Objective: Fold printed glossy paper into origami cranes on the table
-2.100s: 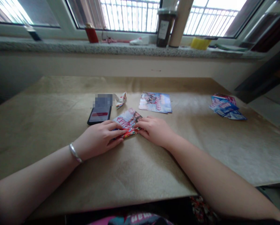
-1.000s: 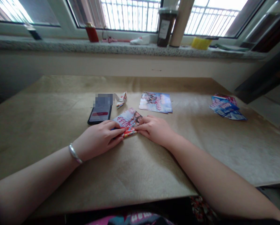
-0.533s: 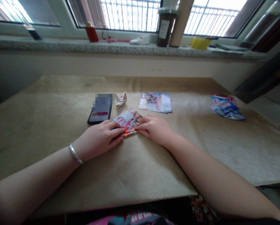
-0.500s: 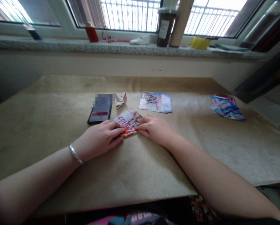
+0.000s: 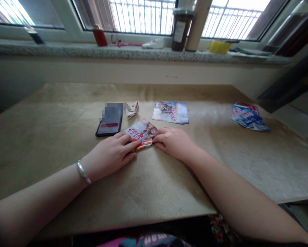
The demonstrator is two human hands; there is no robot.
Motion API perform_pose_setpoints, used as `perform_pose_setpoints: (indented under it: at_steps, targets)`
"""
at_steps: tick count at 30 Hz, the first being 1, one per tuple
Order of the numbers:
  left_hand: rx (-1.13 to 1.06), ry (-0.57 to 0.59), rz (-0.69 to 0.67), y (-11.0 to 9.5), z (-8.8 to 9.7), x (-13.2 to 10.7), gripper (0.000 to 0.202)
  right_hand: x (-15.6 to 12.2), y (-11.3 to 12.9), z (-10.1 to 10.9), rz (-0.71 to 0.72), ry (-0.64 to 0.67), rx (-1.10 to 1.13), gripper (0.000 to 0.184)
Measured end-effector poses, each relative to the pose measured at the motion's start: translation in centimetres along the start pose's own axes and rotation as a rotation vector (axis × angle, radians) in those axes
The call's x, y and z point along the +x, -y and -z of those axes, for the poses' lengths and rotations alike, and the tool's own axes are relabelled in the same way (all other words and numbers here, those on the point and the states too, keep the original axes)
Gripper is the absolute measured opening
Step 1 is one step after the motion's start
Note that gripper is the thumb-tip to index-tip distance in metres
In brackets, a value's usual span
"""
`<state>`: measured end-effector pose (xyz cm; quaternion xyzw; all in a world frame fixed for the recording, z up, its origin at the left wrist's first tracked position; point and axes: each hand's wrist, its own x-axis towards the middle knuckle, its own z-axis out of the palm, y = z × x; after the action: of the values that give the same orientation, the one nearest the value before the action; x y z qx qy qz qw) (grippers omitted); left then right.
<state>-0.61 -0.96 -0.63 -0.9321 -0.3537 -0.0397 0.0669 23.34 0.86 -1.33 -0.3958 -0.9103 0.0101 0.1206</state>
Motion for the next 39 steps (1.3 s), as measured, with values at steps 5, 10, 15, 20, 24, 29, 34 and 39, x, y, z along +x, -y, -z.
perform_pose_setpoints:
  at_steps: [5, 10, 15, 20, 24, 29, 34, 39]
  targets:
    - [0.010, -0.025, 0.011, -0.1, -0.2, 0.0, 0.034, -0.1, -0.2, -0.1, -0.001, 0.013, -0.005, 0.019]
    - [0.004, -0.024, 0.015, -0.1, -0.4, 0.0, 0.034, 0.0, -0.3, -0.2, -0.010, 0.016, -0.005, 0.020]
    - [0.000, -0.048, 0.013, -0.1, -0.5, 0.0, 0.033, 0.0, -0.4, -0.2, -0.017, 0.014, 0.015, 0.019]
    - [-0.012, -0.077, 0.009, -0.1, -0.7, 0.0, 0.032, 0.0, -0.8, -0.5, -0.026, 0.010, 0.077, 0.019]
    - [-0.012, -0.064, -0.027, -0.2, -0.9, 0.1, 0.034, 0.0, -1.1, -0.7, -0.028, 0.001, 0.104, 0.019]
    - [-0.029, -0.020, -0.061, -0.4, -1.0, 0.1, 0.043, 0.1, -1.2, -0.8, -0.027, -0.017, 0.136, 0.017]
    - [-0.010, -0.013, -0.046, -0.5, -1.0, 0.1, 0.044, 0.1, -1.3, -0.7, -0.027, -0.012, 0.144, 0.018]
    - [-0.025, -0.008, -0.037, -0.7, -0.9, -0.1, 0.045, 0.0, -0.9, -0.3, -0.015, 0.003, 0.092, 0.019]
